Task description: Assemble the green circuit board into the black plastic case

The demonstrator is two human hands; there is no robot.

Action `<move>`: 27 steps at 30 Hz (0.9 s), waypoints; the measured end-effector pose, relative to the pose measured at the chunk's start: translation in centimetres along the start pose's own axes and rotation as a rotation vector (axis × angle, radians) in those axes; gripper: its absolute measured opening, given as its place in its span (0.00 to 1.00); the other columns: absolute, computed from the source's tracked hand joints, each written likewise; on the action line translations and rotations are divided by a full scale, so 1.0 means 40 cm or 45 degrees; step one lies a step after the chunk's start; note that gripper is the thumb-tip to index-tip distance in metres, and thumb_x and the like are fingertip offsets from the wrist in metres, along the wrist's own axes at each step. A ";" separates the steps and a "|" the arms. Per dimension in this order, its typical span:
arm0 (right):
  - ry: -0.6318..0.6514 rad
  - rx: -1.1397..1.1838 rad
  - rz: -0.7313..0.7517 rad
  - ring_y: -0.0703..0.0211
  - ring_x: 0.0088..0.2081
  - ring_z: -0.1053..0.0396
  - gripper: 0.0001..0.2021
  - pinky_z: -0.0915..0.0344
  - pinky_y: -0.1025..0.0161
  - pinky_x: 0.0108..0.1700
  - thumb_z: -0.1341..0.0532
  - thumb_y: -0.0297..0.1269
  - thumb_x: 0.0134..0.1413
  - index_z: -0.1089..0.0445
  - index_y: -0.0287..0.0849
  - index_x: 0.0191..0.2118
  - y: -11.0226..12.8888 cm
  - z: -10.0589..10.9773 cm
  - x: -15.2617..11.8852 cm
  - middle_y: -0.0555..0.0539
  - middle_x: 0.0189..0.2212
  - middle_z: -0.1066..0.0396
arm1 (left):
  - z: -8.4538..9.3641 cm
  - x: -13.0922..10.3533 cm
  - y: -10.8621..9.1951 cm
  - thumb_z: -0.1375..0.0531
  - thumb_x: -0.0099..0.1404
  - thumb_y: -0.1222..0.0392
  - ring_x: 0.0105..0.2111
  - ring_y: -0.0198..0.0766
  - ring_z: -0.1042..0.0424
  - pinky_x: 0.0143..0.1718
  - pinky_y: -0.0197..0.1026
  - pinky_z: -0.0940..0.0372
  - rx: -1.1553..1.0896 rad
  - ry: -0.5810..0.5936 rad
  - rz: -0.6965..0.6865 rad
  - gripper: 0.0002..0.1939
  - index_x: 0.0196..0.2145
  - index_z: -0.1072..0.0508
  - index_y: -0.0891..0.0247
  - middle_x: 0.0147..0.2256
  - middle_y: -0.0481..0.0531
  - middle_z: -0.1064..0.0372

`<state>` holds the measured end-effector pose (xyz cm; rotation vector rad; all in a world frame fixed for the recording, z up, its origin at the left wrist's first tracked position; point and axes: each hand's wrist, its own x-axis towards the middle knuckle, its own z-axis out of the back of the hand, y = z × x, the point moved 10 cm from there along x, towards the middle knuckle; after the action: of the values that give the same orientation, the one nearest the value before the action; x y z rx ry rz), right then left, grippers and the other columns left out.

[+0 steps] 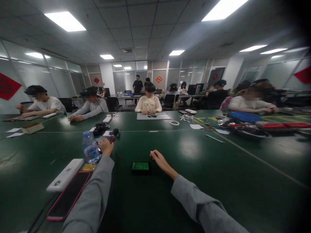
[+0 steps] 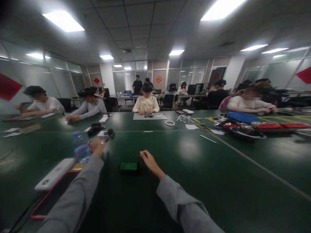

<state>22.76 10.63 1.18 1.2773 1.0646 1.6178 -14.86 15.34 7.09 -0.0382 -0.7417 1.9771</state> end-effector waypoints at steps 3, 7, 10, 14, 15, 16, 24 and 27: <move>-0.024 -0.006 -0.012 0.61 0.34 0.35 0.20 0.39 0.64 0.38 0.42 0.56 0.53 0.31 0.41 0.33 -0.033 0.010 0.076 0.49 0.31 0.33 | -0.060 0.059 0.036 0.39 0.53 0.51 0.53 0.67 0.43 0.45 0.56 0.48 0.255 0.039 0.094 0.30 0.48 0.36 0.75 0.50 0.80 0.39; -0.052 0.091 -0.059 0.60 0.34 0.35 0.20 0.39 0.64 0.37 0.40 0.57 0.50 0.31 0.42 0.32 -0.077 0.000 0.188 0.49 0.30 0.33 | -0.119 0.112 0.066 0.42 0.56 0.47 0.51 0.65 0.40 0.44 0.54 0.48 0.398 -0.005 0.112 0.29 0.48 0.34 0.73 0.49 0.78 0.38; -0.020 0.115 -0.079 0.60 0.35 0.35 0.20 0.39 0.63 0.39 0.39 0.57 0.50 0.31 0.43 0.32 -0.095 -0.047 0.264 0.50 0.30 0.32 | -0.127 0.134 0.085 0.42 0.56 0.44 0.49 0.61 0.38 0.42 0.51 0.47 0.442 -0.091 0.181 0.28 0.44 0.32 0.72 0.47 0.74 0.37; 0.087 0.212 -0.132 0.61 0.36 0.34 0.18 0.38 0.62 0.40 0.40 0.55 0.52 0.32 0.43 0.33 -0.110 -0.179 0.354 0.50 0.32 0.32 | -0.132 0.158 0.094 0.39 0.53 0.43 0.47 0.60 0.37 0.40 0.49 0.46 0.452 -0.127 0.235 0.30 0.43 0.32 0.72 0.46 0.74 0.36; 0.126 0.275 -0.169 0.61 0.36 0.34 0.18 0.38 0.62 0.40 0.39 0.55 0.51 0.33 0.42 0.34 -0.116 -0.226 0.372 0.50 0.32 0.32 | -0.134 0.162 0.097 0.39 0.52 0.43 0.46 0.60 0.37 0.40 0.48 0.46 0.451 -0.130 0.241 0.31 0.43 0.33 0.73 0.46 0.74 0.36; 0.169 0.344 -0.211 0.61 0.36 0.34 0.19 0.37 0.62 0.40 0.38 0.55 0.50 0.33 0.42 0.34 -0.123 -0.278 0.389 0.49 0.31 0.32 | -0.136 0.167 0.100 0.39 0.52 0.42 0.46 0.60 0.37 0.40 0.48 0.46 0.449 -0.127 0.246 0.31 0.44 0.33 0.73 0.46 0.74 0.36; 0.422 0.543 -0.354 0.62 0.36 0.31 0.20 0.35 0.58 0.46 0.32 0.44 0.46 0.33 0.40 0.43 -0.147 -0.563 0.434 0.46 0.36 0.30 | -0.136 0.172 0.117 0.35 0.48 0.43 0.47 0.61 0.36 0.41 0.52 0.42 0.384 -0.037 0.269 0.36 0.48 0.39 0.68 0.45 0.72 0.36; 0.457 0.671 -0.428 0.62 0.38 0.30 0.19 0.36 0.58 0.49 0.32 0.40 0.46 0.32 0.39 0.44 -0.155 -0.572 0.432 0.45 0.38 0.29 | -0.130 0.154 0.095 0.35 0.48 0.42 0.48 0.63 0.37 0.41 0.53 0.42 0.287 -0.047 0.269 0.39 0.50 0.41 0.69 0.46 0.74 0.37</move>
<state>-2.11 25.73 -2.44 1.0586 1.9130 1.3781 -19.36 21.59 2.60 0.0574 -0.5522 2.2585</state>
